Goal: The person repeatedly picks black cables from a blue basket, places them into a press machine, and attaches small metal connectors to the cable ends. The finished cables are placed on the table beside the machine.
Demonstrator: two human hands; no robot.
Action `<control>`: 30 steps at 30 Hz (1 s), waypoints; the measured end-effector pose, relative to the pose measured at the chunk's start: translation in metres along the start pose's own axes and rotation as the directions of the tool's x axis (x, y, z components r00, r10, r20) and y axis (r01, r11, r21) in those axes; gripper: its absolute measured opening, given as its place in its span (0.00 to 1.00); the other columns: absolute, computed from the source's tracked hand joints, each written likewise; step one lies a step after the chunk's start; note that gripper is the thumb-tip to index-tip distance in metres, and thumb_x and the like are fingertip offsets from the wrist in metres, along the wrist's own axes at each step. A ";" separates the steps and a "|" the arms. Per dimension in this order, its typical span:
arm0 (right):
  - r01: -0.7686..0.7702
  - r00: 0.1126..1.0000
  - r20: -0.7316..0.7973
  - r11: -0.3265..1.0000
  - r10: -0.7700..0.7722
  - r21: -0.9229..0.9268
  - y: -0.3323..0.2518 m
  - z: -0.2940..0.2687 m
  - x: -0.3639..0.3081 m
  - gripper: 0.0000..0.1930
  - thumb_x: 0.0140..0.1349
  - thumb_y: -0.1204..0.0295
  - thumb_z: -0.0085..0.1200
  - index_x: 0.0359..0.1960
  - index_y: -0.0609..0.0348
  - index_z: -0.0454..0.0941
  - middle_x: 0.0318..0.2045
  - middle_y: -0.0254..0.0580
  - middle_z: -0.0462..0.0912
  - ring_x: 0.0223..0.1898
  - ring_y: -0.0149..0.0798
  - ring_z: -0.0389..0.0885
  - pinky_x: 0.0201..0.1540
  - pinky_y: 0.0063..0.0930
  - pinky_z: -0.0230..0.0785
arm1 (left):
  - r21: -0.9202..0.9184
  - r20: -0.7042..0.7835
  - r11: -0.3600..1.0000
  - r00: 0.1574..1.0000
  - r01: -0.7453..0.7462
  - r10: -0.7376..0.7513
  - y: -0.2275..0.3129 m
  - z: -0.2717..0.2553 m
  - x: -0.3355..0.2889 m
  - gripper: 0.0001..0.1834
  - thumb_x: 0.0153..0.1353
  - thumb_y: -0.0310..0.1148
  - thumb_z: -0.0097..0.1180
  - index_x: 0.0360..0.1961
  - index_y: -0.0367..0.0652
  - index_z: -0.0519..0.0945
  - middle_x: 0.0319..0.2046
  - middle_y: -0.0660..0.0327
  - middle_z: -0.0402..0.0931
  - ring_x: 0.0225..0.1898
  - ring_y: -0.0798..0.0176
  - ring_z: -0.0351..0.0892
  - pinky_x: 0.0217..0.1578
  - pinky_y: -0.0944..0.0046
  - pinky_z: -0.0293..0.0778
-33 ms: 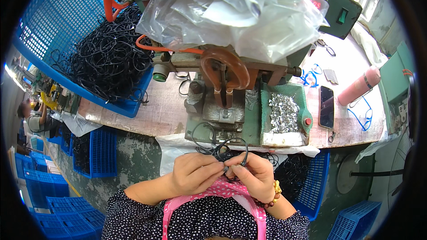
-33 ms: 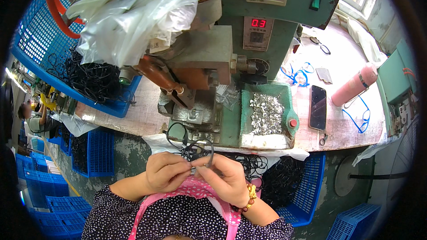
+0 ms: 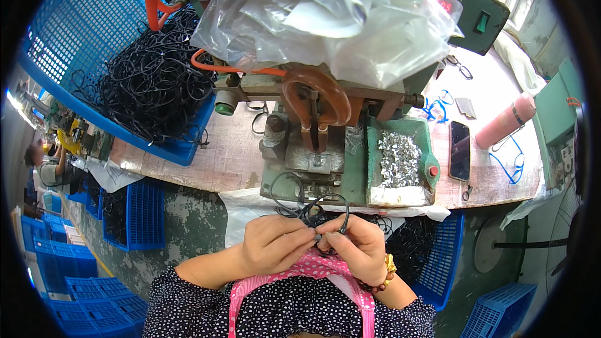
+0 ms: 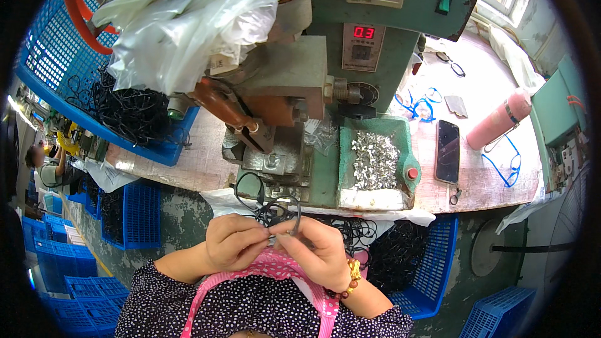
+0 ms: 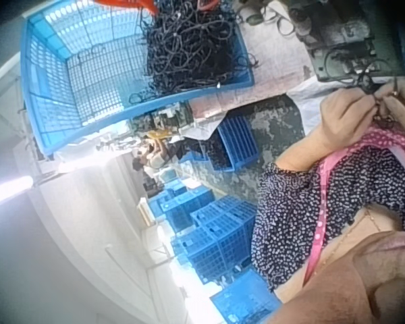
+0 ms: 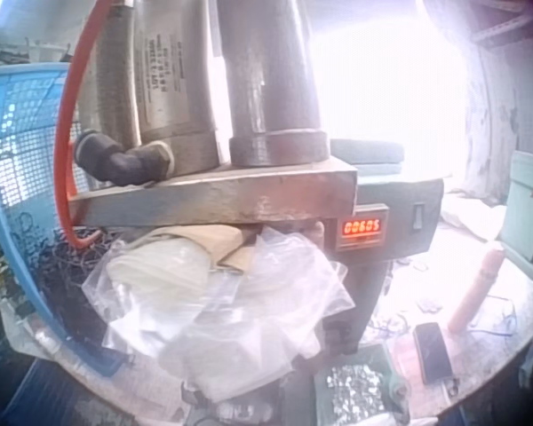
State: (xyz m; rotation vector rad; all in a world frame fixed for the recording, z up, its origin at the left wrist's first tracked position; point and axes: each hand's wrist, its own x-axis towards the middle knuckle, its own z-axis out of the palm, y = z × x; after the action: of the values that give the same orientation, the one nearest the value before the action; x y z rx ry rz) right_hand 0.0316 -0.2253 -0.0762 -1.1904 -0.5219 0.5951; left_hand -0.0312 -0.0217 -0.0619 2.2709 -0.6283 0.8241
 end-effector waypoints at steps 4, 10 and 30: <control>0.004 1.000 -0.010 1.000 -0.004 0.014 0.001 0.001 0.000 0.10 0.69 0.81 0.54 0.49 0.70 0.82 0.33 0.39 0.87 0.34 0.24 0.83 0.38 0.19 0.76 | 0.009 0.006 1.000 1.000 0.000 0.000 0.000 0.001 0.000 0.14 0.49 0.23 0.71 0.39 0.37 0.84 0.33 0.57 0.82 0.26 0.59 0.81 0.24 0.64 0.76; 0.014 1.000 -0.022 1.000 -0.014 -0.014 0.006 0.001 0.002 0.10 0.69 0.81 0.55 0.49 0.70 0.82 0.33 0.37 0.86 0.33 0.23 0.82 0.38 0.18 0.75 | -0.014 0.014 1.000 1.000 -0.006 0.006 -0.003 0.005 -0.002 0.13 0.50 0.23 0.70 0.38 0.37 0.84 0.33 0.56 0.82 0.24 0.59 0.80 0.23 0.64 0.74; 0.005 0.998 -0.059 1.000 -0.006 -0.030 0.009 0.001 0.004 0.09 0.70 0.80 0.54 0.49 0.69 0.82 0.32 0.36 0.86 0.34 0.22 0.82 0.38 0.18 0.75 | -0.047 0.051 0.999 0.998 0.028 -0.025 -0.004 0.008 0.000 0.13 0.50 0.23 0.69 0.38 0.35 0.83 0.33 0.55 0.82 0.24 0.57 0.81 0.23 0.63 0.75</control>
State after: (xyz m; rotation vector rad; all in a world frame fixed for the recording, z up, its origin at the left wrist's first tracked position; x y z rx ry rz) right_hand 0.0327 -0.2198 -0.0842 -1.2305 -0.4855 0.5477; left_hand -0.0251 -0.0248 -0.0682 2.2586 -0.6329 0.7333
